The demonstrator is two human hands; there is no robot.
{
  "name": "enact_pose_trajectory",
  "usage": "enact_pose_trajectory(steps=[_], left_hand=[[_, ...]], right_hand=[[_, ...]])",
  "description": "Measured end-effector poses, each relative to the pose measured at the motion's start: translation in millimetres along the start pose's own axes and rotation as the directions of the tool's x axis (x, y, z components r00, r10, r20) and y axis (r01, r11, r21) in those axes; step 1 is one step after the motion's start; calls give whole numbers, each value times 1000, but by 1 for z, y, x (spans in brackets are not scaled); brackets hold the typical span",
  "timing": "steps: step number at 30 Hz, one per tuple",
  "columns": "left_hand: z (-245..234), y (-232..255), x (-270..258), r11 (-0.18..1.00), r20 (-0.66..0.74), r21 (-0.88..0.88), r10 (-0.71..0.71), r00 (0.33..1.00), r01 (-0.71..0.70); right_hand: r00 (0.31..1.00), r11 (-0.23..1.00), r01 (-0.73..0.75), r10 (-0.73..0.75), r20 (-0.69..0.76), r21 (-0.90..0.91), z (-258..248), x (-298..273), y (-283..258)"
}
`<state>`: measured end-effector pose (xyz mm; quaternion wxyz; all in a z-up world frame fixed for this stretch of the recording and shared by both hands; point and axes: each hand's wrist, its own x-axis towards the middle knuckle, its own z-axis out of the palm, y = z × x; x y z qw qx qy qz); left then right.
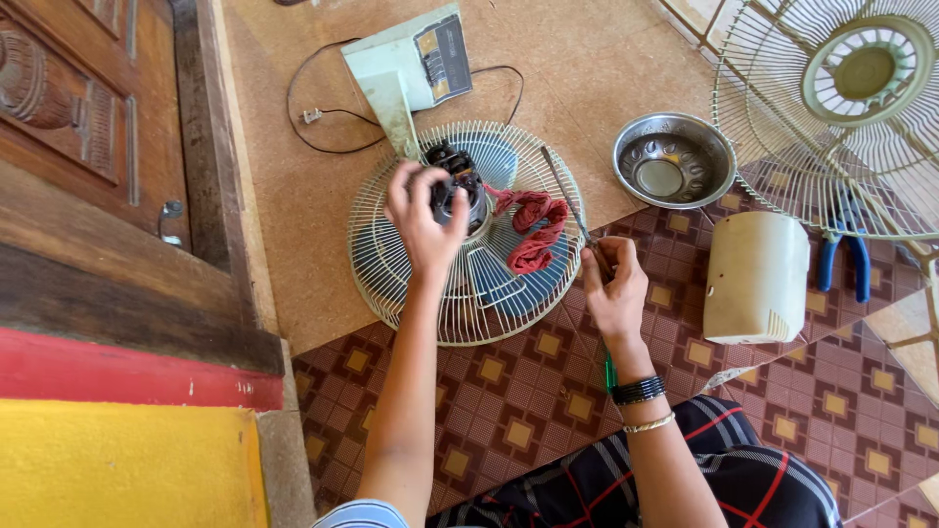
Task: The person sits on the floor and repairs a disassembled fan motor. They use a screwdriver to adjust internal components, wipe the motor with a red cloth, and manipulate wires and parts by hand.
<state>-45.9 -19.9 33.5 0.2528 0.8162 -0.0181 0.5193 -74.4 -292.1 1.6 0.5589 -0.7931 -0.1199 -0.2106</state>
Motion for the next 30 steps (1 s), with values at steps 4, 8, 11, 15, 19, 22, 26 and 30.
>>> enact_pose_trajectory(steps=[4,8,11,15,19,22,26,30], left_hand=[[-12,-33,15,991,221,-92,-80,972,102],[1,-46,13,986,318,-157,-9,948,62],[4,-49,12,979,261,-191,-17,965,69],[4,-44,16,984,239,-174,5,971,38],[1,-45,22,962,293,-266,16,956,65],[-1,-52,26,947,325,-317,61,944,48],[0,-59,22,983,369,-185,79,926,-10],[5,-69,16,964,331,-265,106,938,-15]], right_hand=[[998,1000,21,-21,53,14,8,-5,-19],[994,1000,19,-19,105,1,14,-8,-25],[991,997,68,-63,115,-46,16,-10,-22],[994,985,53,-36,105,-163,24,-12,-9],[993,990,-22,37,108,-140,41,-17,-2],[993,996,-59,65,96,-64,56,-23,-3],[993,997,-73,75,86,-34,67,-26,-4],[973,974,-216,220,64,-61,64,-25,-21]])
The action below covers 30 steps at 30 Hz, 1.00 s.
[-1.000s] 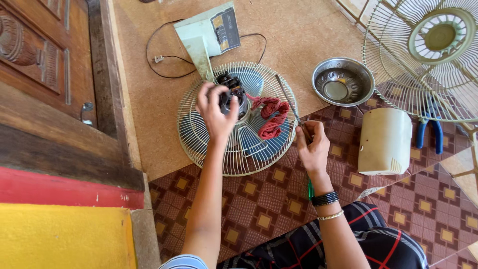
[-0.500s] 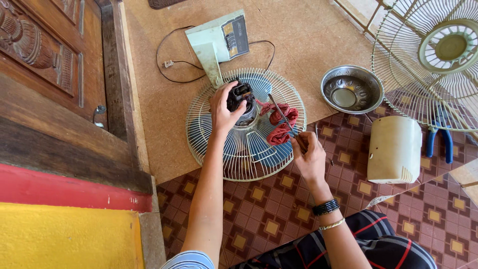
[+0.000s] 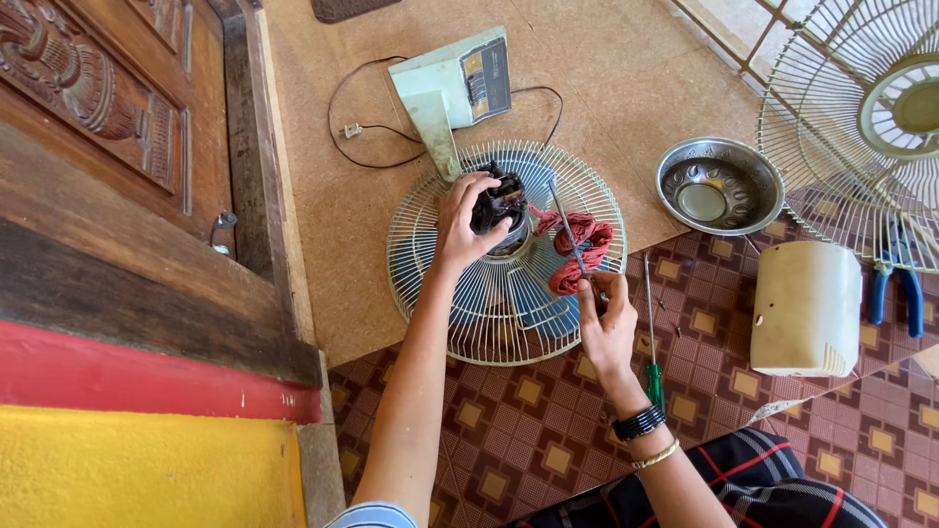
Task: The person sits on the floor and repairs a disassembled fan motor. They use a screwdriver to adjust internal components, wipe the motor with a red cloth, and manipulate wires and parts by hand.
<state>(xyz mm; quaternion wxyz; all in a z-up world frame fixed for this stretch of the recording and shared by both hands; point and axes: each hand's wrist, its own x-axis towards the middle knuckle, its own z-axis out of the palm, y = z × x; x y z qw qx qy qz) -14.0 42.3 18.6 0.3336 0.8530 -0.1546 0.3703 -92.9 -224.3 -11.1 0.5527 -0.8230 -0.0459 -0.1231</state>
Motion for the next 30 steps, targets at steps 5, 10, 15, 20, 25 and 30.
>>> enact_pose_trajectory(steps=[5,10,15,20,25,30], left_hand=[[8,-23,-16,947,-13,-314,-85,996,76],[12,-33,-25,961,83,-231,-138,987,154],[14,-25,-18,970,149,-165,-153,977,177],[17,-26,-16,978,155,-116,-156,975,175],[20,-25,-18,991,139,-45,-122,983,129],[20,-22,-19,985,155,-22,-164,974,170]], right_hand=[[993,993,114,-114,33,6,-13,-8,-43],[916,890,400,-398,55,-220,-25,-14,-83],[939,863,333,-339,52,-380,-28,-23,-105],[952,880,301,-297,68,-367,-28,-25,-105],[940,860,330,-338,50,-390,-25,-29,-98],[934,837,342,-354,55,-426,-22,-28,-91]])
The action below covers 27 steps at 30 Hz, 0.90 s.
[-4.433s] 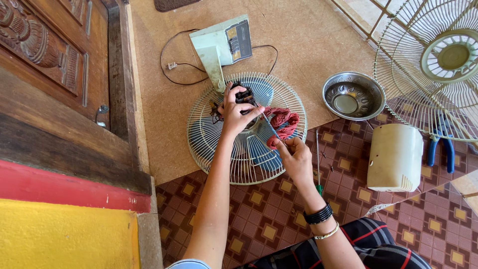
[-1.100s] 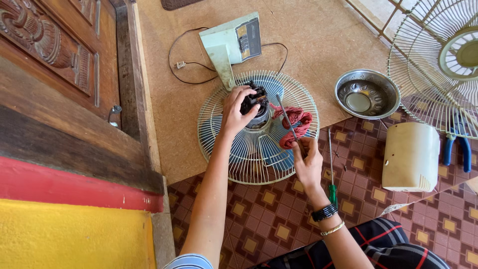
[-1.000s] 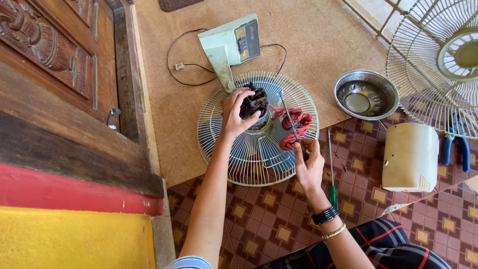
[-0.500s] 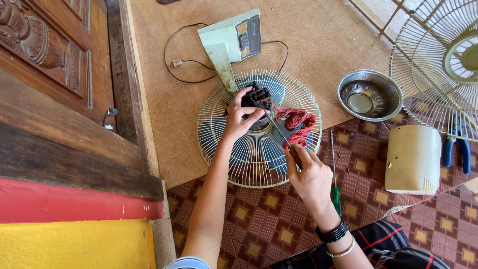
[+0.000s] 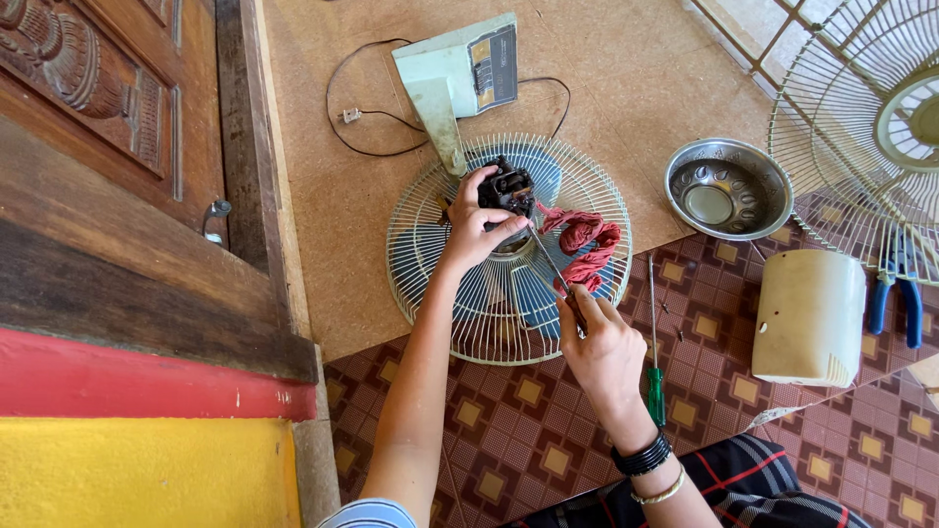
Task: The person sits on the floor and repairs a disassembled fan motor. They use a screwdriver to adjust internal components, wipe the motor with a red cloth, and manipulate wires and parts by hand.
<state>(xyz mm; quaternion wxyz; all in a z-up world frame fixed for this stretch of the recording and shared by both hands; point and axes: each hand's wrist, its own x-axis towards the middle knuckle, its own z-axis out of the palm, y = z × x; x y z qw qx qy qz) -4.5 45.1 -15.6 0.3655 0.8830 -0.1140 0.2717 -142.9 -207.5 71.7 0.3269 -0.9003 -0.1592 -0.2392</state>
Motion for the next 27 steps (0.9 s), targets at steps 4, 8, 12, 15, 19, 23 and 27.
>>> enact_pose_trajectory(steps=[4,8,12,15,19,23,27], left_hand=[[1,-1,0,1000,-3,-13,5,1000,-5],[1,-4,-1,1000,-16,-9,29,999,-29],[2,-8,-1,999,-14,-11,44,999,-44],[2,-8,-2,999,-16,-1,44,999,-44],[2,-7,-1,999,-17,1,42,999,-42],[1,-8,-1,999,-20,-9,42,999,-42],[2,-9,-2,999,-14,-23,44,999,-44]], right_hand=[[1000,1000,16,-16,-26,-1,2,0,3],[999,1000,25,-25,-26,-1,2,0,3],[1000,1000,5,-5,-19,-18,2,0,2],[1000,1000,0,-1,-19,-27,2,-1,1],[1000,999,3,-3,-9,-40,1,0,1],[1000,999,19,-20,-12,-50,2,0,1],[999,997,39,-41,-28,-59,1,0,-1]])
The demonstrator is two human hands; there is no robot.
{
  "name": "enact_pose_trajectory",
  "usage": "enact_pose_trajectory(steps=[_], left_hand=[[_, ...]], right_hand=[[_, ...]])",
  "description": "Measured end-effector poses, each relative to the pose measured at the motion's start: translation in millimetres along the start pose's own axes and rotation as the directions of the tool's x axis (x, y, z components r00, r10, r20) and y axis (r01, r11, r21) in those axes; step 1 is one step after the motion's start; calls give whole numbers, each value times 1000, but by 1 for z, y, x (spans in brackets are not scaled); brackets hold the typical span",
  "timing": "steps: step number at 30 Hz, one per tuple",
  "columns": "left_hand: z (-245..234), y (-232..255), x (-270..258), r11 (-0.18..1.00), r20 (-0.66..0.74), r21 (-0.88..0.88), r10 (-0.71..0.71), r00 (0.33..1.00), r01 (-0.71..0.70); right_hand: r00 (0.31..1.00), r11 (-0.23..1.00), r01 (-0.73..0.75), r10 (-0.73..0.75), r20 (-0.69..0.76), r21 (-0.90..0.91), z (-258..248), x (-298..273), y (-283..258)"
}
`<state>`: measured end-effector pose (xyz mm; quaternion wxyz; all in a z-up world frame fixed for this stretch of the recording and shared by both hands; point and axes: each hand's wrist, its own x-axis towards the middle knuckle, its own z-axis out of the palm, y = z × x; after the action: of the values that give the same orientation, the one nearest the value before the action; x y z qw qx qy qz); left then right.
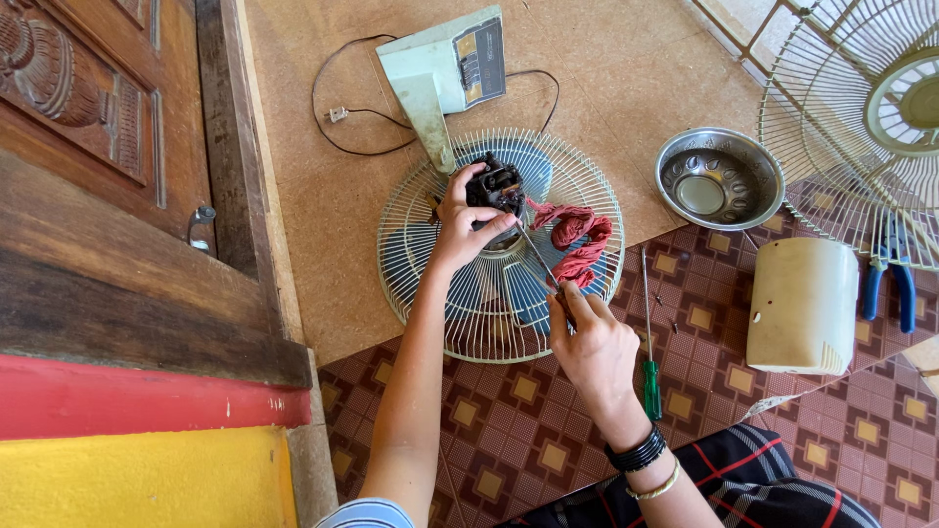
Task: The person sits on the floor and repairs a disassembled fan motor. They use a screwdriver to adjust internal components, wipe the motor with a red cloth, and manipulate wires and parts by hand.
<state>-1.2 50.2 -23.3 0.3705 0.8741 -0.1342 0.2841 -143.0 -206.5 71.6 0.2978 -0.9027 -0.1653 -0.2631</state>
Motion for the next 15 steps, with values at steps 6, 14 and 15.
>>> enact_pose_trajectory(steps=[6,14,15], left_hand=[[0,0,1,999,25,-42,-33,999,34],[1,0,1,1000,3,-16,-10,1000,10],[1,0,1,1000,2,-18,-9,1000,9]], right_hand=[[999,1000,29,-29,-14,-10,-2,0,-4],[999,999,31,-32,-39,-39,-1,0,-6],[998,998,36,-38,-47,-45,-1,0,-6]])
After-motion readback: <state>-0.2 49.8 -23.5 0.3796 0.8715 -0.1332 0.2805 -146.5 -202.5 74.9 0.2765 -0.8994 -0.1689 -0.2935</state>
